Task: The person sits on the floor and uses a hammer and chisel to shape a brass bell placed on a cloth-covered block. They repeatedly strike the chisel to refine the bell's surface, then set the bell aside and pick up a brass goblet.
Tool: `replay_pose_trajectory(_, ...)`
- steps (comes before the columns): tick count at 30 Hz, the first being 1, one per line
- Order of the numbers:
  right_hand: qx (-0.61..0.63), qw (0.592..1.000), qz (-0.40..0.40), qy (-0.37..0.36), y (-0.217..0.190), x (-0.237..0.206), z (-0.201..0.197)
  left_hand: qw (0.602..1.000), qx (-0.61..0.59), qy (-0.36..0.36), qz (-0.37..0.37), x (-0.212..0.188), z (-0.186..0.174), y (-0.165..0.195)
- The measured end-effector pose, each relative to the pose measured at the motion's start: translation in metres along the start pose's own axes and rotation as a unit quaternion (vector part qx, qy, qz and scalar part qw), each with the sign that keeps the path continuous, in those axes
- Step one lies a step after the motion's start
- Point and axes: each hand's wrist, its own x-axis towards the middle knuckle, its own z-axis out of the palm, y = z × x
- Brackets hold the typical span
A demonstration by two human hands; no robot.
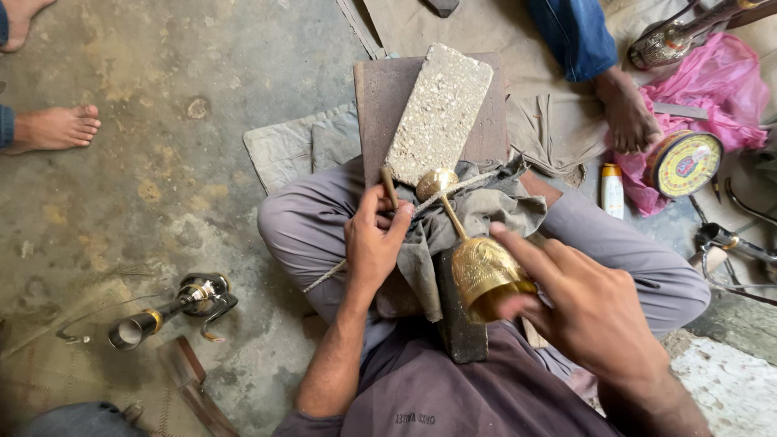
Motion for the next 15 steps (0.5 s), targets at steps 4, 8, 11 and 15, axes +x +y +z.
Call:
replay_pose_trajectory(4,0.292,0.944,0.073,0.137,0.057,0.012,0.054,0.998,-0.043,-0.004,-0.034,0.018,-0.009,0.027)
replay_pose_trajectory(8,0.169,0.957,0.228,0.057,0.088,0.045,0.137,0.998,-0.039,-0.043,0.015,0.055,0.001,0.038)
replay_pose_trajectory(11,0.038,0.971,0.234,-0.032,0.077,0.053,0.192,0.988,0.035,-0.084,0.128,0.09,0.021,0.048)
replay_pose_trajectory(15,0.13,0.937,0.311,-0.097,0.085,0.043,0.2,0.962,0.113,-0.238,0.073,0.127,0.061,0.061)
